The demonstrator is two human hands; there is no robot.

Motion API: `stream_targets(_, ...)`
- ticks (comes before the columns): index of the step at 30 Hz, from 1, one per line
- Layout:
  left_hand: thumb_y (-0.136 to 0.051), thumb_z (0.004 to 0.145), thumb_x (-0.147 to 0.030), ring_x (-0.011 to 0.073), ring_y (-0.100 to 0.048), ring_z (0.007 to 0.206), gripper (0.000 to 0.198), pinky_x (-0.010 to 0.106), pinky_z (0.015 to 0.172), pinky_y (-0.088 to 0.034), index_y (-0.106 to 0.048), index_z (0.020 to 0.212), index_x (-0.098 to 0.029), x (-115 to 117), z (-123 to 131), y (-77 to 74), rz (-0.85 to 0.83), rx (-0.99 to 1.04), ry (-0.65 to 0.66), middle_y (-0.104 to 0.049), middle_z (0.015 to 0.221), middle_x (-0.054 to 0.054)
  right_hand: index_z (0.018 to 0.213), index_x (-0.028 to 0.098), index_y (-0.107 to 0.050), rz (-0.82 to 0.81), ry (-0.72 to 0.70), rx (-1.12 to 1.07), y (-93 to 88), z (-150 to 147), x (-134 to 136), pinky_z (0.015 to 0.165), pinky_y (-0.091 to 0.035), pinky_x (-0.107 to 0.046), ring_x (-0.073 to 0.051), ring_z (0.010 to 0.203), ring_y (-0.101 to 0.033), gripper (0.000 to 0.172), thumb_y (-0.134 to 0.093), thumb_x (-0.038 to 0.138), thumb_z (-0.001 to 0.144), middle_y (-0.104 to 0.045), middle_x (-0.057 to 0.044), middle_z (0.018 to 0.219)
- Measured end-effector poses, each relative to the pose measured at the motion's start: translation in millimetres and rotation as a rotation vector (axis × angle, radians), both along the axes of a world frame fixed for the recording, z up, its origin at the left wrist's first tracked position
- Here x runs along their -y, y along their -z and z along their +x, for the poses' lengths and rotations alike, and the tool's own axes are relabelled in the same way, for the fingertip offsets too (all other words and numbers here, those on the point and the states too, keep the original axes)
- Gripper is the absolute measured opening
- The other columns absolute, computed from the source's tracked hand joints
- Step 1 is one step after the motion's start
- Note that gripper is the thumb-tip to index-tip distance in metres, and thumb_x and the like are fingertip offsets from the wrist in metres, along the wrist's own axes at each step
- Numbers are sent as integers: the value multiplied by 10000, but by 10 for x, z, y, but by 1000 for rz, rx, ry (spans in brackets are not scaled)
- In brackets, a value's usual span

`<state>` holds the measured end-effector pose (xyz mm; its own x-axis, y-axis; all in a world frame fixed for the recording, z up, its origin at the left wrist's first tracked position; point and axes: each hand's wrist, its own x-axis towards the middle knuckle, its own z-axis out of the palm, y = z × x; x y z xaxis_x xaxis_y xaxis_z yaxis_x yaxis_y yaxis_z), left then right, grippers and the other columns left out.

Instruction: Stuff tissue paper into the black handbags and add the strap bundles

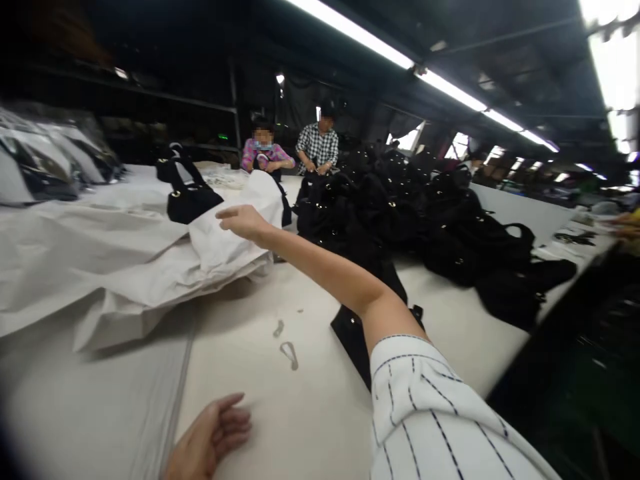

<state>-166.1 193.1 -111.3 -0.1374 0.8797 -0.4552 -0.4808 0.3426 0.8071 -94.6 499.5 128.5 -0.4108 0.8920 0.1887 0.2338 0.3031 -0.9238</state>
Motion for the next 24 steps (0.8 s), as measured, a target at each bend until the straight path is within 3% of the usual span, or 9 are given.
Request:
stream_targets(2, -708, 707, -661, 266, -663, 810, 667, 333, 702, -583, -659, 1060, -97, 1, -21, -252, 59, -44, 17, -706, 837, 122, 967, 103, -720, -14, 3, 7, -150, 734, 394, 1014, -473, -348, -115, 944, -664, 245, -606, -23, 790, -724, 42, 842)
stream_targets(5, -693, 740, -635, 253, -673, 805, 646, 321, 712, -588, -647, 1086, -91, -8, -7, -391, 96, -104, 66, -711, 848, 113, 945, 139, -742, 44, 76, 46, -223, 1851, 1116, 1007, -495, -378, -150, 940, -689, 220, -636, 49, 775, -753, 4, 908)
stream_targets(8, -688, 757, -613, 254, -679, 837, 614, 327, 752, -594, -638, 1095, -104, 23, -7, -370, 131, -167, 111, -715, 875, 106, 982, 175, -755, 108, 245, 185, -34, 2786, 1878, 985, -516, -424, -207, 959, -701, 216, -658, 167, 789, -757, -40, 980)
stream_targets(11, -707, 740, -601, 253, -678, 903, 609, 310, 803, -588, -640, 1108, -120, 45, -14, -346, 147, -250, 129, -721, 923, 98, 1030, 200, -749, 72, 390, 337, 354, 3389, 2500, 962, -536, -433, -244, 1001, -696, 259, -694, 259, 784, -745, -62, 1057)
stream_targets(13, -715, 725, -602, 250, -679, 915, 614, 300, 810, -581, -647, 1108, -127, 39, 22, -360, 131, -308, 123, -723, 946, 99, 1148, 199, -704, 63, 459, 380, 610, 3581, 2749, 981, -522, -448, -276, 1106, -655, 403, -729, 335, 770, -691, -94, 1208)
stream_targets(15, -722, 705, -608, 256, -680, 919, 630, 308, 805, -579, -653, 1103, -125, 36, 120, -397, 111, -342, 114, -723, 966, 110, 1283, 167, -616, 90, 547, 417, 786, 3627, 2827, 1051, -463, -457, -296, 1229, -577, 586, -738, 422, 770, -601, -138, 1349)
stream_targets(19, -715, 690, -628, 278, -682, 921, 660, 353, 805, -581, -653, 1093, -109, 143, 460, -520, 124, -325, 161, -721, 962, 129, 1359, 117, -522, 135, 733, 512, 887, 3431, 2554, 1132, -356, -412, -290, 1318, -492, 727, -693, 543, 795, -549, -178, 1397)
stream_targets(21, -715, 680, -649, 283, -686, 884, 665, 368, 789, -584, -662, 1057, -104, 261, 610, -603, 160, -351, 192, -720, 918, 128, 1317, 100, -543, 94, 766, 529, 870, 3256, 2350, 1086, -389, -469, -339, 1236, -555, 725, -729, 522, 758, -622, -202, 1284)
stream_targets(24, -762, 608, -664, 292, -684, 801, 687, 373, 716, -586, -677, 972, -88, 444, 698, -756, 203, -414, 193, -710, 835, 133, 1152, 104, -621, 63, 776, 531, 798, 2971, 2211, 1038, -401, -548, -369, 1090, -629, 484, -732, 342, 745, -709, -182, 1048)
